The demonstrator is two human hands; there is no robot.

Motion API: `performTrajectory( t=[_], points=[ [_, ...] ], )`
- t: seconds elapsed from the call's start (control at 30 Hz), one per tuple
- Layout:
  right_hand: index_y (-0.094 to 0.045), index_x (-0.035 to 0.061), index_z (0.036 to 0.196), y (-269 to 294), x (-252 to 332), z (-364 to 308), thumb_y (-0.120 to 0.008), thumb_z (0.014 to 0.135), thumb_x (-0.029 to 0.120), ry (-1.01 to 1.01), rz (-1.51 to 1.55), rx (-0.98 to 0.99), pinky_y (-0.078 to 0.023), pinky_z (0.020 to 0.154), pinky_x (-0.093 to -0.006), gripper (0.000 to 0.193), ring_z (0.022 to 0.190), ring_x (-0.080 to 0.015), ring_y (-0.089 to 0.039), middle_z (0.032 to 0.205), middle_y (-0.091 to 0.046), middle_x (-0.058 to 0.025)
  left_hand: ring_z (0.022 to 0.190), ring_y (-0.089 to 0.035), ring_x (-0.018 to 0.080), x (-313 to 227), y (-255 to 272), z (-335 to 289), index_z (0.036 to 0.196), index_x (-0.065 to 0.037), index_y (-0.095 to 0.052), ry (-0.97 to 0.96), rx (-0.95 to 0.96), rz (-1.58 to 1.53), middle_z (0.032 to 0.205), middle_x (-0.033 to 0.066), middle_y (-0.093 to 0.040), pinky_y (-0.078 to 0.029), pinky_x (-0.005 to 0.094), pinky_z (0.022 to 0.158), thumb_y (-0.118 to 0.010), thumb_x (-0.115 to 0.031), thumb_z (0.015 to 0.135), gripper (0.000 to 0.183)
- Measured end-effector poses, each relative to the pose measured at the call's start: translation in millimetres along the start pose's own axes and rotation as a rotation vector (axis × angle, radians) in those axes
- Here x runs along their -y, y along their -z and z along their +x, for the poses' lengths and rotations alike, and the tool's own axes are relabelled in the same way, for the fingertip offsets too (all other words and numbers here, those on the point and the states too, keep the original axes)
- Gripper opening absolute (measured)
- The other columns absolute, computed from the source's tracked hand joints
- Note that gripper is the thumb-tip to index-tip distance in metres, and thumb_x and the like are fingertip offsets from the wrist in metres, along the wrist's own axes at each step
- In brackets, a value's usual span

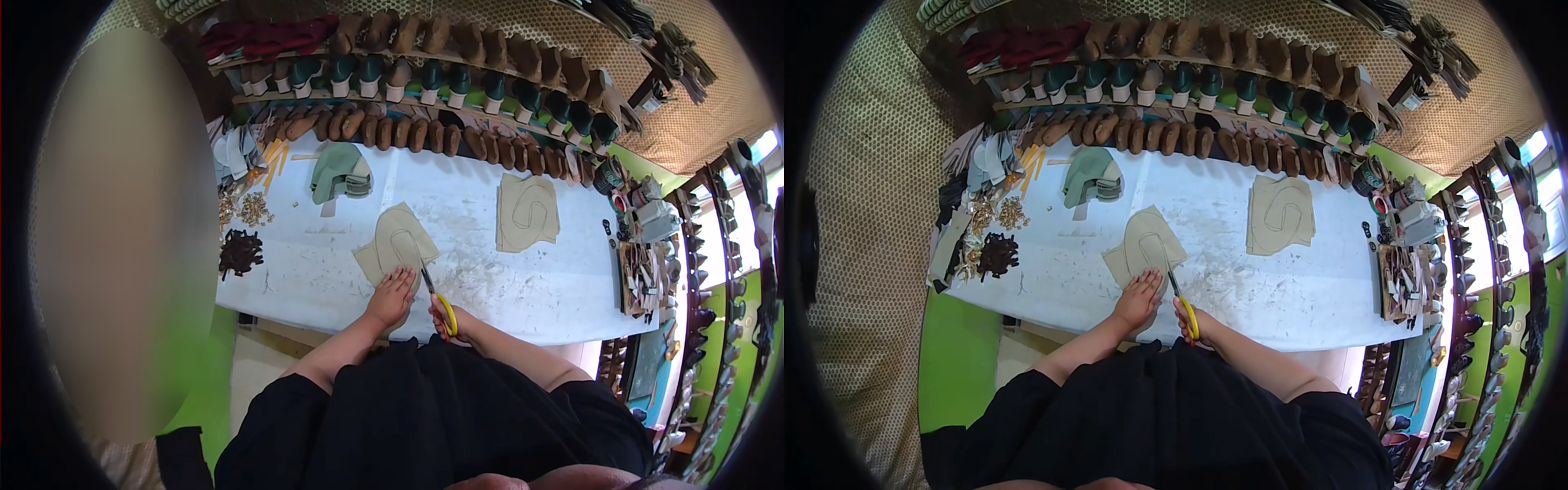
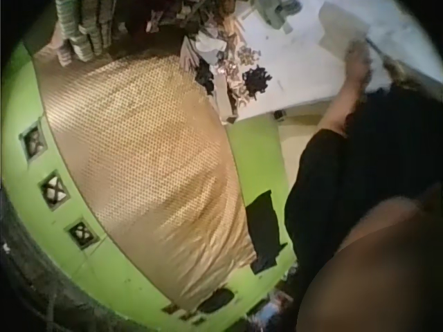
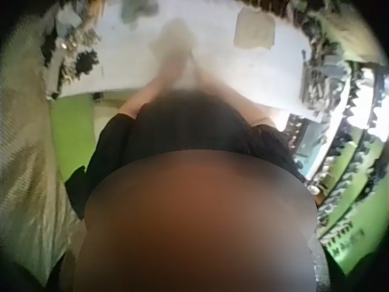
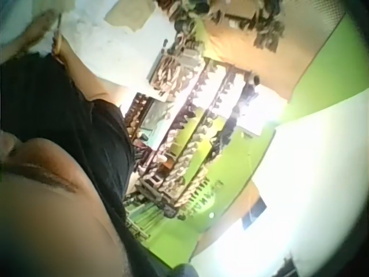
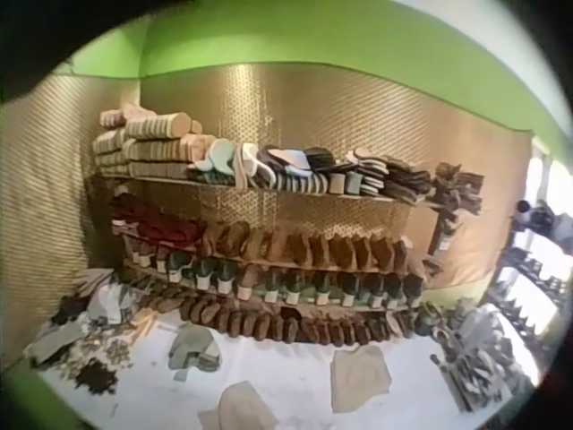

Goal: Cut shoe pattern pieces from a sheet of material using scissors while following a marked template.

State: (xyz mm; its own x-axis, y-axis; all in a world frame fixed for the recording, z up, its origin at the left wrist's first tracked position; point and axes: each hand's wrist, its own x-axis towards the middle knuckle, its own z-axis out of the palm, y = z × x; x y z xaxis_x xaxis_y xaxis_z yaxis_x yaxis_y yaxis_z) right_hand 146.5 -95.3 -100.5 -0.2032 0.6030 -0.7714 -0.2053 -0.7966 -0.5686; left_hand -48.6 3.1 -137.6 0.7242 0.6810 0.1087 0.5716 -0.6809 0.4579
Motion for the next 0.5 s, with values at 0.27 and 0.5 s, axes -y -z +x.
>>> performTrajectory(
  t=[0.27,0.5],
  points=[
    [-0.045,0.0116,0.101,-6.5,2.9,10.7,-0.053,0.087,0.073,0.009,0.069,-0.008,-0.038,0.040,-0.0281,0.064,0.045,-0.0127,-0.041,0.063,-0.042,0.0005,0.142,-0.037,0.0321,-0.2,1.5,-2.0,0.148,-0.006,-0.039,-0.024,-0.010,0.024,0.153,0.0134,-0.040,-0.030,0.0483,0.115,-0.053,-0.026,0.095,0.058],
    [-0.044,0.0125,0.099,-14.0,6.7,10.1,-0.052,0.089,0.071,0.012,0.036,-0.054,-0.034,0.037,-0.0288,0.060,0.042,-0.0123,-0.038,0.062,-0.042,0.0002,0.143,-0.037,0.0316,-0.2,2.2,-2.3,0.149,-0.006,-0.038,-0.043,0.004,0.051,0.154,0.0136,-0.040,-0.029,0.0480,0.116,-0.052,-0.026,0.096,0.058]
  ],
)
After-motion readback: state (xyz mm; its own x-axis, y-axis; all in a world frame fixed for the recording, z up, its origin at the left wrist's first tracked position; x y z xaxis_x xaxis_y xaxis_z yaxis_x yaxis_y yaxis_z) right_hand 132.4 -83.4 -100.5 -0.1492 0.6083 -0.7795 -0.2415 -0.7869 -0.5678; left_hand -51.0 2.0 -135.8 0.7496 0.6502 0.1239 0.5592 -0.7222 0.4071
